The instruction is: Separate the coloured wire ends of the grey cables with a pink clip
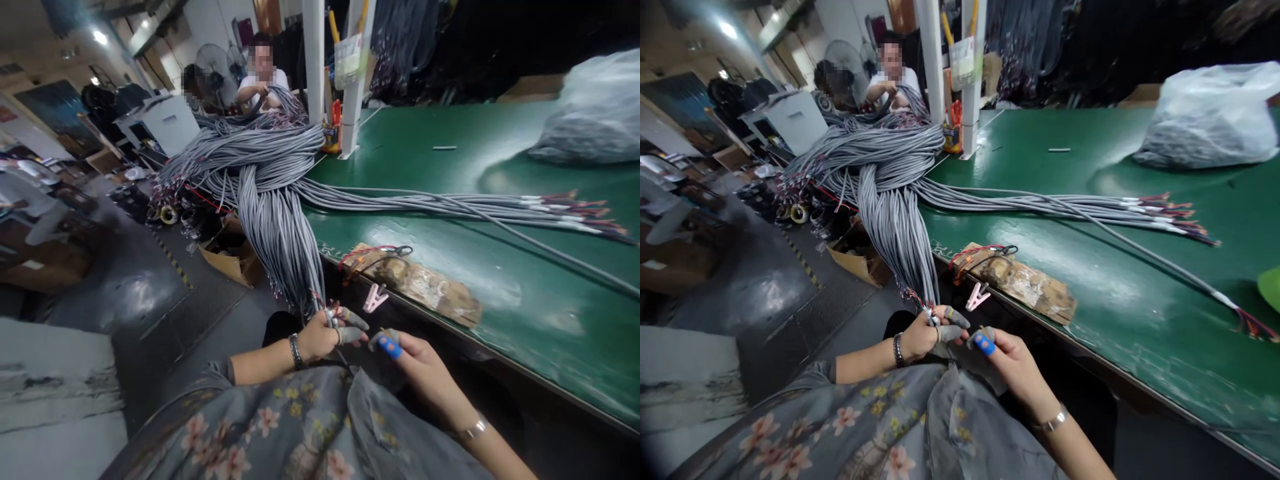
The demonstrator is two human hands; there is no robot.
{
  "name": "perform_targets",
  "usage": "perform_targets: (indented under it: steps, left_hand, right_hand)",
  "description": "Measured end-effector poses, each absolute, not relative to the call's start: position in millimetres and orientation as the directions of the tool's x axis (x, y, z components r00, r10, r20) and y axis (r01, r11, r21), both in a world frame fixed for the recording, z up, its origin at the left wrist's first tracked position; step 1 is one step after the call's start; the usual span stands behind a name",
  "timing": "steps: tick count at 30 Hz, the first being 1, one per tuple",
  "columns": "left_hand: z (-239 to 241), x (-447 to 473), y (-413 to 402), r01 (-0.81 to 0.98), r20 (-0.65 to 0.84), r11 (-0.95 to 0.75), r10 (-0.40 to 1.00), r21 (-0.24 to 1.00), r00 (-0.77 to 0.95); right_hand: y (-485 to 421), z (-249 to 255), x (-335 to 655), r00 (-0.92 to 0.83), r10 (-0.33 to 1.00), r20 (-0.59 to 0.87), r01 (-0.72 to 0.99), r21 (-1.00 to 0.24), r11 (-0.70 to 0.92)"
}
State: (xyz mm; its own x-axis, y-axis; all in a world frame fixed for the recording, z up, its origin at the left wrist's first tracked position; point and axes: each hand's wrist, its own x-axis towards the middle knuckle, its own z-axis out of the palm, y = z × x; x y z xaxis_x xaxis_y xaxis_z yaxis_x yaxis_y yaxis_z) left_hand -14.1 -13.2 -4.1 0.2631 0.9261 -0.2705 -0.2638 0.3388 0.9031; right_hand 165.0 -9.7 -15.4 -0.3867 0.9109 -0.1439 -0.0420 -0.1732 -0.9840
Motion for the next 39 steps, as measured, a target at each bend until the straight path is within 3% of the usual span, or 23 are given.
perform_targets:
  steps: [4,10,13,16,18,21,24,27,30,34,37,39]
  left_hand:
    - [-12,-18,-21,-0.168,-0.146,0.204,0.942,0.965,0.303]
    - [-12,-11,-28,0.240,0.039,-0.119,0.949,0.963,0.314]
    - [-5,-12,-29,0.238,0.067,-0.150,0.943,0.959,0.326]
    - [4,-17,-31,0.070,0.065,-0.101,0.915,0.992,0.399]
    - [10,-22,-33,-0.087,0.029,0.007,0.913,0.996,0.408]
    - [12,-36,-38,-0.270,-0.101,0.166,0.966,0.948,0.239]
    - [10,-58,-40,-0.284,-0.170,0.161,0.985,0.945,-0.006]
    - [10,-77,-40,-0.271,-0.173,0.134,0.977,0.953,-0.127]
    - [16,-78,-37,-0.221,-0.148,0.132,0.987,0.966,-0.058]
    - [31,-60,-31,-0.099,0.015,0.003,0.982,0.995,0.187]
    - [38,-48,-26,-0.091,0.069,-0.038,0.924,0.995,0.375]
    - [38,-43,-24,-0.106,0.063,-0.023,0.916,0.994,0.395]
  right_hand:
    - [-17,10,157,-0.407,0.909,0.090,0.121,-0.981,0.151]
    - [-21,13,148,-0.467,0.830,0.305,0.161,-0.894,0.419]
    - [-24,12,152,-0.470,0.826,0.312,0.185,-0.880,0.437]
    - [-27,13,158,-0.450,0.830,0.330,0.173,-0.880,0.443]
    - [-28,14,164,-0.387,0.867,0.315,0.155,-0.904,0.398]
    - [-28,12,176,-0.330,0.922,0.203,0.090,-0.965,0.245]
    - [-25,6,187,-0.315,0.941,0.124,0.054,-0.988,0.148]
    - [-20,4,188,-0.334,0.939,0.086,0.091,-0.988,0.123]
    - [-14,7,172,-0.423,0.906,0.004,0.071,-0.997,0.037]
    - [-9,10,138,-0.591,0.801,-0.101,-0.029,-0.989,-0.146]
    - [-8,8,122,-0.603,0.789,-0.118,-0.140,-0.958,-0.251]
    - [-8,5,118,-0.602,0.788,-0.126,-0.187,-0.938,-0.293]
